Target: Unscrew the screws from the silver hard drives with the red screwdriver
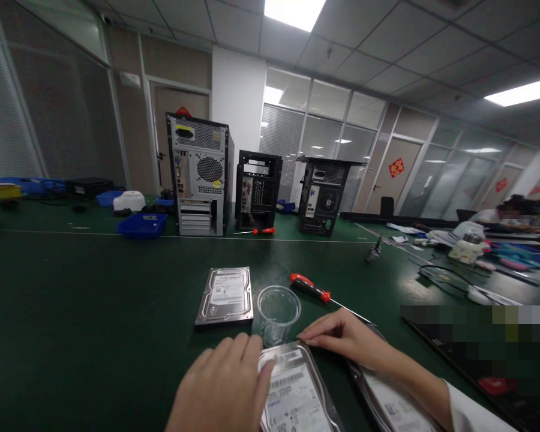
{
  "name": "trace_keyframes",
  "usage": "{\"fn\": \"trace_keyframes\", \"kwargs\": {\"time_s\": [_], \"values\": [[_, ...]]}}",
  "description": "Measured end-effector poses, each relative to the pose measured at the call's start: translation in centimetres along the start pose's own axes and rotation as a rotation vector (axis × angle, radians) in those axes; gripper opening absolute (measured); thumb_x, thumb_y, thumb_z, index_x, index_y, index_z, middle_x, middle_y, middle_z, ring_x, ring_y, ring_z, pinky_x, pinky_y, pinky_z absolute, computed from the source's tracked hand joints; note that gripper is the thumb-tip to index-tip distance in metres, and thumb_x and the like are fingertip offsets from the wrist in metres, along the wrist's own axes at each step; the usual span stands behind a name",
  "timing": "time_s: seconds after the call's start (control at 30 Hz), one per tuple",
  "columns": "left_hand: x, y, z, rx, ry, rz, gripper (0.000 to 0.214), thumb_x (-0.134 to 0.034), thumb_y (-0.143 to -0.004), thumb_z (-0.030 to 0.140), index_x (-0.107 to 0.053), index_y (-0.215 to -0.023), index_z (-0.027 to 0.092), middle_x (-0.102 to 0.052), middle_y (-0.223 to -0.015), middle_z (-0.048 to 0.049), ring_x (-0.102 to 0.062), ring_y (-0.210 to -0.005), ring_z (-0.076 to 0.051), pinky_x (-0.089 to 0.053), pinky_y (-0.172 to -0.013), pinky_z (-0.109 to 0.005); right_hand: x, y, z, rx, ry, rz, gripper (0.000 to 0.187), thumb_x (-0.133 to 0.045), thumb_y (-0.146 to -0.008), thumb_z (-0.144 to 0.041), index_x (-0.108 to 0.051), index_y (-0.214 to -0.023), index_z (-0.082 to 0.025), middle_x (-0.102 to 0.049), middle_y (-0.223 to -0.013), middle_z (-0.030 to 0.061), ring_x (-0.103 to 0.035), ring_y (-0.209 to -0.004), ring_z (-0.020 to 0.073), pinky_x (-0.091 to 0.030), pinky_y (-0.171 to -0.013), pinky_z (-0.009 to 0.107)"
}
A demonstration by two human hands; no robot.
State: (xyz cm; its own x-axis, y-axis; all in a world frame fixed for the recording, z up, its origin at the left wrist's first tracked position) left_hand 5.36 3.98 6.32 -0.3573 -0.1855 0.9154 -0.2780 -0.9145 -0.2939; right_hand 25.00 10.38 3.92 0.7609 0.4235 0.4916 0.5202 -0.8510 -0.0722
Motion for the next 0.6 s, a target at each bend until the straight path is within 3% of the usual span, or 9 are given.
{"fn": "trace_keyframes", "kwargs": {"time_s": [0.07, 0.13, 0.27, 0.4, 0.5, 0.6], "values": [[-0.2, -0.3, -1.9, 0.108, 0.136, -0.067, 0.032, -0.04, -0.089, 0.034, -0.062, -0.11, 0.023, -0.064, -0.107, -0.0079, -0.06, -0.099, -0.029, -0.048, -0.081, -0.044, 0.1, 0.1, 0.0, 0.0, 0.0, 0.002, 0.017, -0.066, -0.079, -0.025, -0.074, -0.093, -0.019, -0.073, -0.096, 0.0092, -0.068, -0.091, 0.0221, -0.052, -0.085, 0.035], [-0.9, -0.5, -2.7, 0.149, 0.267, -0.125, 0.036, -0.04, -0.09, 0.041, -0.057, -0.117, 0.025, -0.059, -0.118, -0.0063, -0.054, -0.109, -0.027, -0.044, -0.09, -0.044, 0.1, 0.1, -0.1, 0.002, 0.0, 0.006, 0.018, -0.065, -0.079, -0.025, -0.074, -0.093, -0.018, -0.073, -0.096, 0.0094, -0.068, -0.092, 0.0223, -0.052, -0.085, 0.035], [-2.2, -0.7, -2.5, 0.179, 0.398, -0.149, 0.035, -0.048, -0.085, 0.045, -0.058, -0.112, 0.025, -0.058, -0.115, -0.0047, -0.052, -0.11, -0.027, -0.041, -0.092, -0.043, -0.1, 0.2, -0.2, 0.002, 0.012, 0.017, 0.019, -0.064, -0.079, -0.026, -0.074, -0.093, -0.018, -0.073, -0.095, 0.0092, -0.068, -0.09, 0.0224, -0.053, -0.083, 0.035], [-2.5, -0.7, -2.2, 0.201, 0.448, -0.098, 0.034, -0.054, -0.081, 0.042, -0.057, -0.11, 0.025, -0.058, -0.115, -0.0044, -0.05, -0.109, -0.027, -0.039, -0.092, -0.042, -0.2, 0.4, 0.0, -0.002, 0.055, 0.048, 0.02, -0.063, -0.08, -0.029, -0.074, -0.093, -0.018, -0.073, -0.093, 0.0088, -0.069, -0.085, 0.0224, -0.055, -0.078, 0.034], [-2.5, -0.6, -2.5, 0.223, 0.473, -0.053, 0.032, -0.056, -0.08, 0.04, -0.056, -0.107, 0.024, -0.058, -0.112, -0.0053, -0.051, -0.107, -0.027, -0.039, -0.091, -0.041, 1.5, 0.4, -0.2, -0.001, 0.137, 0.131, 0.024, -0.06, -0.082, -0.034, -0.074, -0.095, -0.019, -0.073, -0.094, 0.0084, -0.068, -0.088, 0.0225, -0.054, -0.081, 0.035], [-2.7, -0.7, -2.6, 0.22, 0.51, -0.029, 0.028, -0.058, -0.079, 0.038, -0.055, -0.102, 0.022, -0.058, -0.108, -0.0058, -0.051, -0.103, -0.027, -0.039, -0.089, -0.04, 4.6, 0.0, -0.1, -0.037, 0.287, 0.279, 0.035, -0.052, -0.086, -0.038, -0.067, -0.109, -0.016, -0.068, -0.106, 0.0108, -0.064, -0.098, 0.0233, -0.051, -0.087, 0.036]]}}
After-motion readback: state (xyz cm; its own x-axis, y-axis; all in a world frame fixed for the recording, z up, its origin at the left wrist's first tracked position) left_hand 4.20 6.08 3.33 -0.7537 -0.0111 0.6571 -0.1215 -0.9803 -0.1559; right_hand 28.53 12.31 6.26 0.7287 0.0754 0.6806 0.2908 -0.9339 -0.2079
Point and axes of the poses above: each hand's wrist, its own y-axis away from the middle knuckle, its own x-axis out of the back of the hand, z = x × y, the point moved 5 cm from there along -y, towards the middle knuckle
